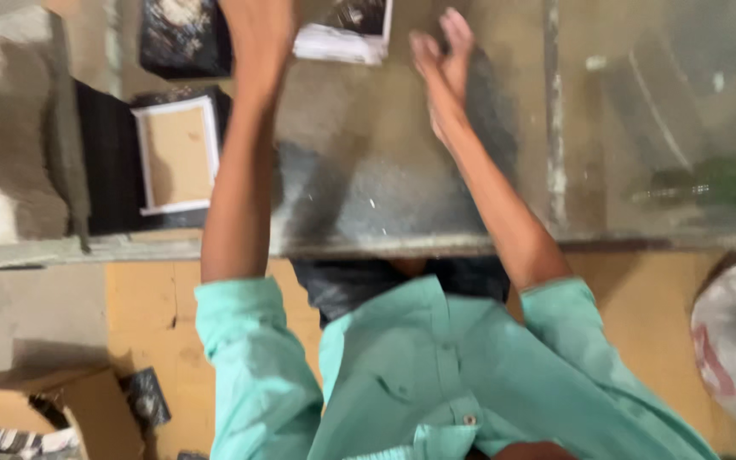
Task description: The person assembles small rectangular frames by placing a white mat over a tan backing and pressing it into a black frame. The person repeats this process for multiple frames, stacking the finished units on the table.
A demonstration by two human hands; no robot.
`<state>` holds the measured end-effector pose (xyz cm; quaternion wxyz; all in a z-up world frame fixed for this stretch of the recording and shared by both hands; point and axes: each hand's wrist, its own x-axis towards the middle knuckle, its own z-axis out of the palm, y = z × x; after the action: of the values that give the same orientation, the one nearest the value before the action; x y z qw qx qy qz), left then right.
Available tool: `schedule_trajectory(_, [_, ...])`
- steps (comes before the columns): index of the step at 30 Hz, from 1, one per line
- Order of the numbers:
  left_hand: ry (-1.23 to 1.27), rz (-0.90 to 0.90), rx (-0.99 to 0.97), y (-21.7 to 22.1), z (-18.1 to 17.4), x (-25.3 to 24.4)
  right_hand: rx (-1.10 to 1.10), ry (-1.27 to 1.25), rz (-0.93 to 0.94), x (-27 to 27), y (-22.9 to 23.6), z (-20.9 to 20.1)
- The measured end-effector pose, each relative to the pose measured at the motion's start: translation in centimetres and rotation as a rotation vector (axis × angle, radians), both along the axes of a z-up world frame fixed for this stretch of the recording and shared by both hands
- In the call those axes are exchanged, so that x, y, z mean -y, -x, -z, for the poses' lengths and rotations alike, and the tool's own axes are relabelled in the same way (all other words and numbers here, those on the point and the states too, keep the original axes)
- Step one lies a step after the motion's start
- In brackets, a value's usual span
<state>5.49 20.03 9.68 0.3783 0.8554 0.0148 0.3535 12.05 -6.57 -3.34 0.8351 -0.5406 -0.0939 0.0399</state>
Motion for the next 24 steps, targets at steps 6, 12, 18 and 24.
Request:
schedule_trajectory(6, [1.276, 0.414, -0.301, 6.5, -3.3, 7.9, 0.127, 0.139, -0.481, 11.0, 9.4, -7.5])
schedule_trajectory(12, [1.023, 0.580, -0.282, 11.9, -5.9, 7.9, 0.153, 0.877, -0.700, 14.6, 13.5, -15.7])
schedule_trajectory(18, [-0.138, 1.257, -0.732, 9.5, -6.6, 11.3, 0.564, 1.359, -0.923, 12.2, 12.7, -19.3])
schedule_trajectory(24, [-0.364, 1.009, -0.699, 9.7, -1.1, 11.9, 0.788, 1.418, -0.502, 14.4, 12.3, -16.9])
